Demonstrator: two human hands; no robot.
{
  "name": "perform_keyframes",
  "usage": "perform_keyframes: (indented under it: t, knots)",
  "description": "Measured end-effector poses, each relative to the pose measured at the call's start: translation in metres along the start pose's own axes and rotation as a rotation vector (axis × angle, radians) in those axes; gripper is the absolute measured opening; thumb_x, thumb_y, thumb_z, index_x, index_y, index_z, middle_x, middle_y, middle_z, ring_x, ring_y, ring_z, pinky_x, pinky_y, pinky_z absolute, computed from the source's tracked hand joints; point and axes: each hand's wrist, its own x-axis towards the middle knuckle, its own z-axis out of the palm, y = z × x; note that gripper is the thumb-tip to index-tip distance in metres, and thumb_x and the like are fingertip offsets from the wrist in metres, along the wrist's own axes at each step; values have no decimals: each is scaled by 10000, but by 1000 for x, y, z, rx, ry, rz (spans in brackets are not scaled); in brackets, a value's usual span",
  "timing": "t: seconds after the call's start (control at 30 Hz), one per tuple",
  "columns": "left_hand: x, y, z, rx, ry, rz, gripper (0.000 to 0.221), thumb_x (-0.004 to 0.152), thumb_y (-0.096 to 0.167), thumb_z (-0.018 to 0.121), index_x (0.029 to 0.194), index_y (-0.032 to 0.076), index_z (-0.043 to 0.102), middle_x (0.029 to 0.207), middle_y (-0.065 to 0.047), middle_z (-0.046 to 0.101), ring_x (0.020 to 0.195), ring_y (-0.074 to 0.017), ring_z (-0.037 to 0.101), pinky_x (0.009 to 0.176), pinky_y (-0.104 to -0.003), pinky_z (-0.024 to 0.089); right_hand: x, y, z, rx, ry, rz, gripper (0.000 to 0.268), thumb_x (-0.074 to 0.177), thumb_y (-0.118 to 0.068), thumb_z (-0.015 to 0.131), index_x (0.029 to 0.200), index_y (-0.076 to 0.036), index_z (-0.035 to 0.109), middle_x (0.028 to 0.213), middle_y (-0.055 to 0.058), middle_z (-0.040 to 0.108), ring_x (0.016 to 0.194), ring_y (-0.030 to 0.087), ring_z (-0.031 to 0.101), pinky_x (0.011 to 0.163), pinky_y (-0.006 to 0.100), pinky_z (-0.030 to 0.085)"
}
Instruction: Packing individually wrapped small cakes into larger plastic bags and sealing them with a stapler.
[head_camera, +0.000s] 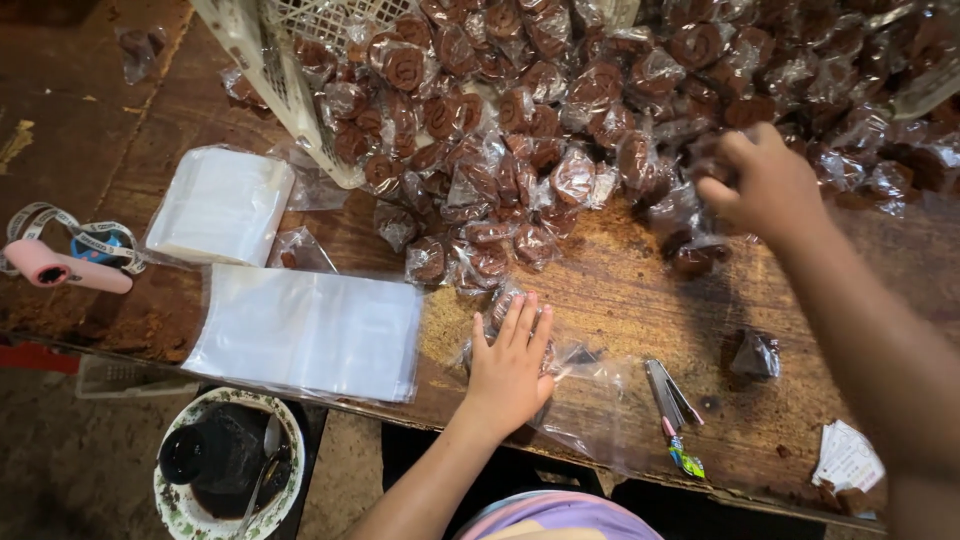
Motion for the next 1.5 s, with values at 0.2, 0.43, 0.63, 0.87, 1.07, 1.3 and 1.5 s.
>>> perform_keyframes:
  t: [0.2, 0.43, 0.63, 0.87, 1.07, 1.3, 1.5]
  knots:
    - [19, -3, -66, -60, -355, -146, 873, 983, 485, 436, 1631, 159, -51, 1714, -79, -151, 1561, -228, -97, 1210, -688, 28, -116, -4, 41, 129, -30, 194, 151, 1019, -187, 525, 1009, -78, 629, 963, 94, 664, 848, 239, 601, 729, 373, 515]
    - [16, 3, 14, 49, 289, -36, 967, 706, 296, 724, 1574, 87, 353, 1654, -202, 299, 1527, -345, 283, 1107, -792, 184, -183, 37, 119, -114, -21, 106, 401, 900, -474, 647, 1079, -120, 592, 1029, 129, 589, 1055, 345, 677, 809, 446, 602]
    - [-6, 78, 21, -606, 332, 129, 511, 845, 643, 694, 871, 144, 590, 824, -45, 620, 677, -298, 688, 577, -405, 535, -194, 23, 98, -111, -206, 132, 538, 920, -324, 616, 1445, -363, 509, 1264, 91, 580, 1297, 329, 566, 973, 493, 588]
    - [-33, 80, -23, -240, 424, 232, 363, 801, 129, 677, 1160, 101, 624, 1249, -82, 587, 843, -255, 685, 525, -359, 600, -219, 32, 115, 1226, -375, 324, 520, 785, -108, 579, 1285, -41, 701, 1073, 347, 705, 765, 409, 706, 435, 396, 575]
    - [-50, 80, -52, -211, 355, 222, 684, 722, 51, 706, 1389, 45, 555, 1532, -118, 505, 658, -310, 701, 499, -413, 600, -237, -80, 149, 1945, -320, 658, 276, 899, -162, 557, 1164, -86, 575, 1051, 205, 627, 634, 221, 611, 520, 331, 525]
    - [-68, 92, -26, -121, 361, 440, 718, 824, 134, 581, 1520, -1, 470, 1603, -161, 436, 750, -269, 661, 451, -356, 474, -210, -100, 195, 823, -179, -66, 690, 883, -390, 719, 1517, -253, 486, 1476, 128, 537, 1353, 229, 538, 1096, 326, 372]
    - [-33, 34, 10, -344, 798, 458, 42, 834, 233, 666, 799, 255, 670, 811, 61, 626, 747, -176, 624, 657, -321, 492, -203, -146, 186, 817, -30, 48, 425, 1021, -250, 440, 1372, -85, 611, 1246, 261, 661, 1184, 443, 621, 1150, 537, 423]
